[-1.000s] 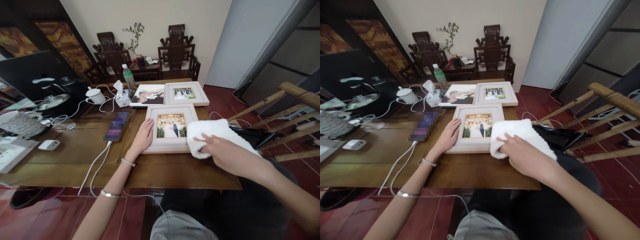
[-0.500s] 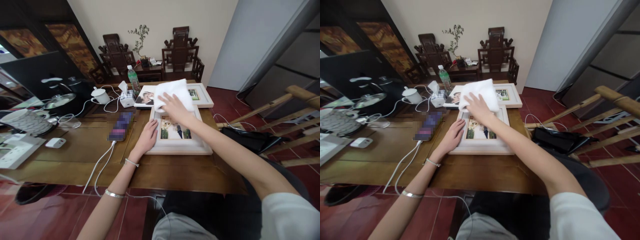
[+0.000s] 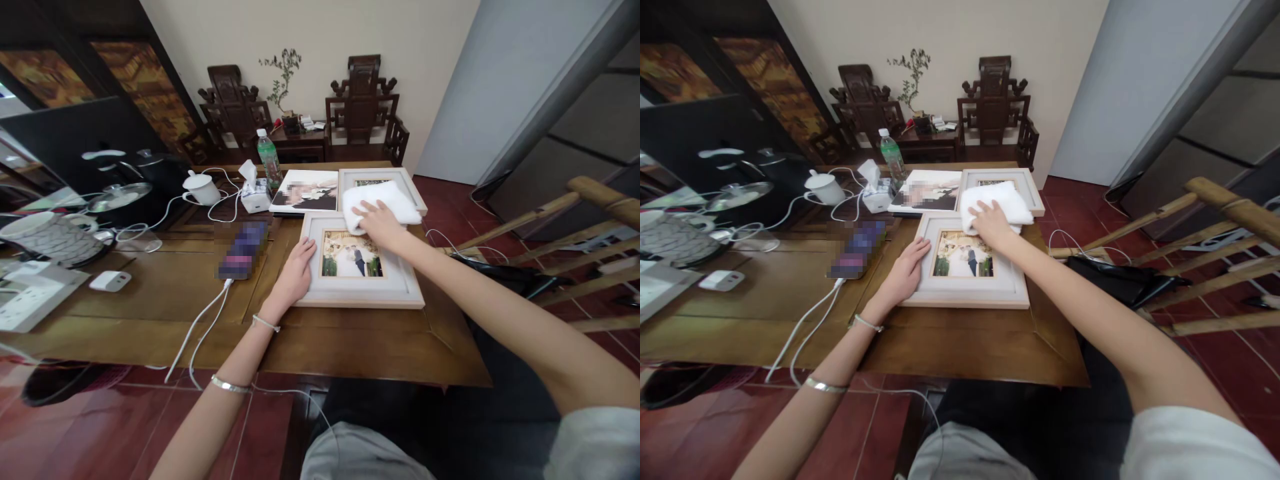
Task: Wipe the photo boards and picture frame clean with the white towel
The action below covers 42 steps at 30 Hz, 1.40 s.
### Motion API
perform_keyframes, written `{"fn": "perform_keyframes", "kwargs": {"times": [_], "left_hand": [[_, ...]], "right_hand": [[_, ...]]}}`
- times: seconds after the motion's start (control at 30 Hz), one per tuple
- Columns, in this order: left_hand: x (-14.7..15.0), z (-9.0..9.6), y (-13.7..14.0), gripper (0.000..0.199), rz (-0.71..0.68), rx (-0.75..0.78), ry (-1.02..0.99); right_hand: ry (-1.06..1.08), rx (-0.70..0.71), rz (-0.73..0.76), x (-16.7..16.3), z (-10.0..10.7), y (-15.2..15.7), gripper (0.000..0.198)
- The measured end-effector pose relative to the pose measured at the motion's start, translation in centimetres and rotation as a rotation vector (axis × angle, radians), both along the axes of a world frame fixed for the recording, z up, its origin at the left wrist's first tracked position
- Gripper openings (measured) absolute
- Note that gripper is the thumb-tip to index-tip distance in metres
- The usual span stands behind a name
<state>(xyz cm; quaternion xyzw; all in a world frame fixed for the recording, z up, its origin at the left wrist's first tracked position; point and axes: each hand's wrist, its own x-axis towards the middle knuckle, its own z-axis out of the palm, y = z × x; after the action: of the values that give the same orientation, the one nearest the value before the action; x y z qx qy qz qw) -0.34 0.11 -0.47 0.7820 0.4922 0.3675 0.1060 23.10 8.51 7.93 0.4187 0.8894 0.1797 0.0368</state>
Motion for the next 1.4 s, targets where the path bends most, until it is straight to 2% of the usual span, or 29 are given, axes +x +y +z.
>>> {"fn": "perform_keyframes", "kwargs": {"times": [0.13,0.23,0.33,0.53,0.6,0.67,0.73,0.83,0.97,1.07,1.17,1.27,1.4], "left_hand": [[0.1,0.0,0.0,0.047,0.009,0.003,0.001],[0.1,0.1,0.0,0.046,0.011,0.004,0.001],[0.1,0.1,0.0,0.046,0.020,0.005,-0.005],[0.2,0.2,-0.1,0.046,0.018,0.002,0.006],[0.2,0.3,-0.1,0.047,0.013,-0.003,0.011],[0.1,0.3,-0.1,0.047,0.004,-0.009,0.015],[0.0,0.3,-0.1,0.047,-0.005,-0.015,0.024],[-0.2,0.3,-0.1,0.047,-0.020,-0.014,0.036],[-0.4,0.0,0.1,0.046,-0.035,-0.006,0.026],[-0.5,-0.2,0.3,0.045,-0.031,0.007,0.032],[-0.5,-0.1,0.2,0.045,-0.026,0.011,0.042],[-0.5,0.0,0.2,0.045,-0.024,0.008,0.041],[-0.4,0.2,0.1,0.045,-0.016,0.005,0.042]], "right_hand": [[-0.045,-0.022,-0.063,5.1,0.6,0.0,0.046],[-0.035,-0.064,-0.054,6.9,0.6,-1.5,0.049],[-0.001,-0.097,-0.038,7.0,0.3,-5.2,0.047],[0.080,-0.213,0.005,6.7,1.0,-15.8,0.042],[0.123,-0.258,0.013,6.7,1.5,-18.1,0.044],[0.148,-0.304,0.021,6.3,2.0,-19.2,0.045],[0.150,-0.326,0.032,5.6,2.0,-19.0,0.044],[0.139,-0.292,0.030,4.7,1.0,-16.6,0.044],[0.167,-0.213,0.011,4.6,-0.6,-11.0,0.049],[0.238,-0.094,-0.015,4.3,-0.6,-6.6,0.057],[0.254,0.026,-0.045,3.0,-0.3,-3.2,0.054],[0.181,0.023,-0.064,1.0,-0.8,-2.2,0.044],[0.082,0.007,-0.092,-0.5,-1.7,-4.5,0.034]]}}
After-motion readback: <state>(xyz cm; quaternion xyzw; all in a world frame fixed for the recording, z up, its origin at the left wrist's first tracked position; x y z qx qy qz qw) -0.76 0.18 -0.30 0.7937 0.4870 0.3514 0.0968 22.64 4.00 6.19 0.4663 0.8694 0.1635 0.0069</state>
